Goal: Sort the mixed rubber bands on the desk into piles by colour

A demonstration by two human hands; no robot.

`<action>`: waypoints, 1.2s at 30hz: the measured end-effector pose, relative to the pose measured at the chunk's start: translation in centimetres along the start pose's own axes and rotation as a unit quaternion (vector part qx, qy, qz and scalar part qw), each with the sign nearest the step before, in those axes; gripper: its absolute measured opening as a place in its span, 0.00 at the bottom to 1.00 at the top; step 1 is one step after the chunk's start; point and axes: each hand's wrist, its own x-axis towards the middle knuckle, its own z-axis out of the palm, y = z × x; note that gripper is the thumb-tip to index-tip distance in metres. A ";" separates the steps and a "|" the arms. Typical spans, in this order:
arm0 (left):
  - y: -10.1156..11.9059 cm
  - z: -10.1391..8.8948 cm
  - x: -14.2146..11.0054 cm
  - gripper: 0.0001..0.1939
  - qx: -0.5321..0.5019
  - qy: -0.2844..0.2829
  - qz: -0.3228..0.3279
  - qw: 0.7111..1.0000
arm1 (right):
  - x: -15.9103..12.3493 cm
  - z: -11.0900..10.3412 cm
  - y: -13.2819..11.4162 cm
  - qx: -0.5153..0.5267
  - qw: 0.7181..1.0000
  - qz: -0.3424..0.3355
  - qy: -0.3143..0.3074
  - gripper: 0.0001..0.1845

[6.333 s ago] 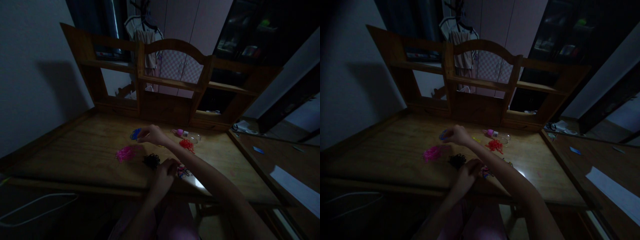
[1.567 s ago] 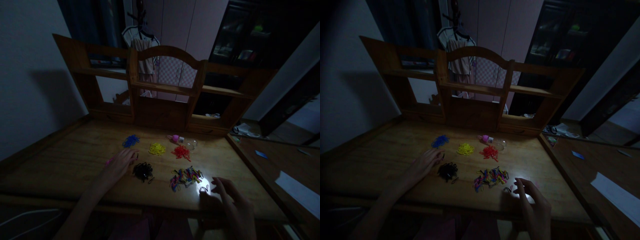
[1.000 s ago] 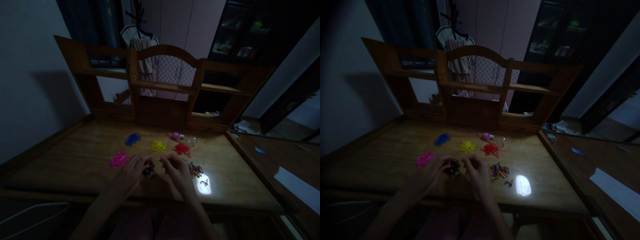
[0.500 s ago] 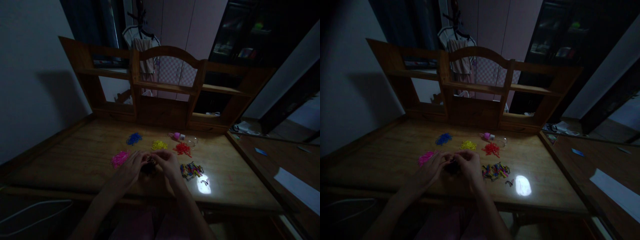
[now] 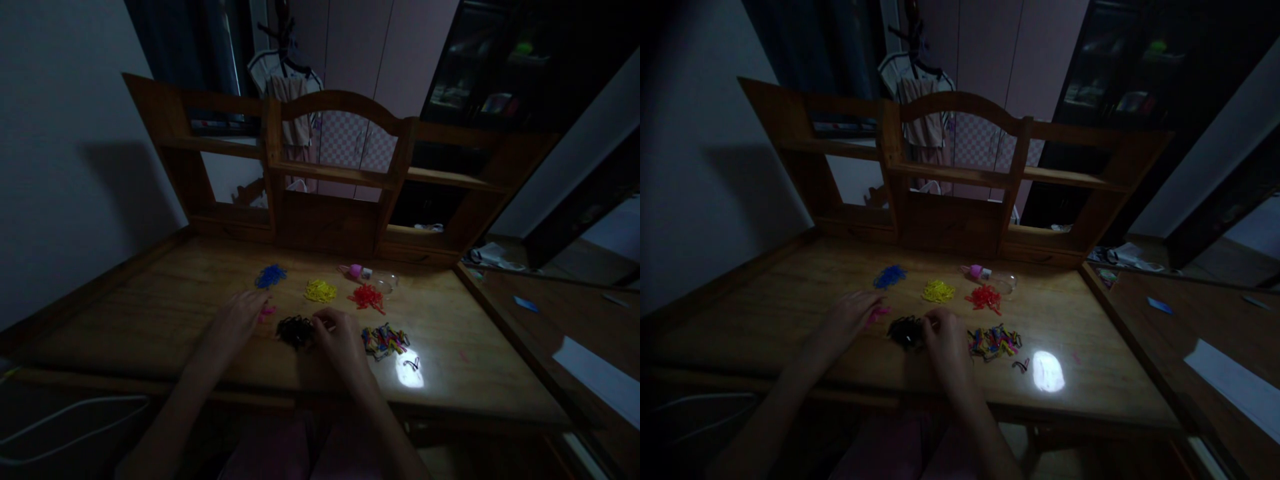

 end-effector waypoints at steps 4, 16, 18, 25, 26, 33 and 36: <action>0.5 0.6 -0.1 0.13 0.023 0.005 0.025 0.999 | -0.4 -1.8 -0.4 -0.004 1.000 -0.002 0.020 0.11; -0.5 -0.2 -0.5 0.13 0.062 0.035 0.053 0.996 | -3.1 -13.5 4.2 -0.075 0.975 0.040 0.206 0.19; 1.5 -0.4 -0.3 0.14 0.044 0.046 0.057 0.996 | -3.4 -14.7 5.5 -0.088 0.966 0.052 0.236 0.20; 15.1 0.5 -0.1 0.16 -0.095 -0.011 0.101 0.990 | -5.2 -15.8 7.8 -0.139 0.979 0.065 0.132 0.14; 16.5 1.1 -0.1 0.17 -0.115 -0.024 0.094 0.989 | -5.5 -15.5 7.9 -0.144 0.984 0.054 0.090 0.13; 20.3 5.6 1.5 0.13 -0.192 0.013 -0.008 0.981 | -6.0 -12.9 8.2 -0.193 0.980 0.030 0.025 0.05; 21.2 6.3 2.6 0.13 -0.214 0.007 -0.017 0.977 | -5.8 -12.6 8.7 -0.205 0.978 0.031 0.030 0.05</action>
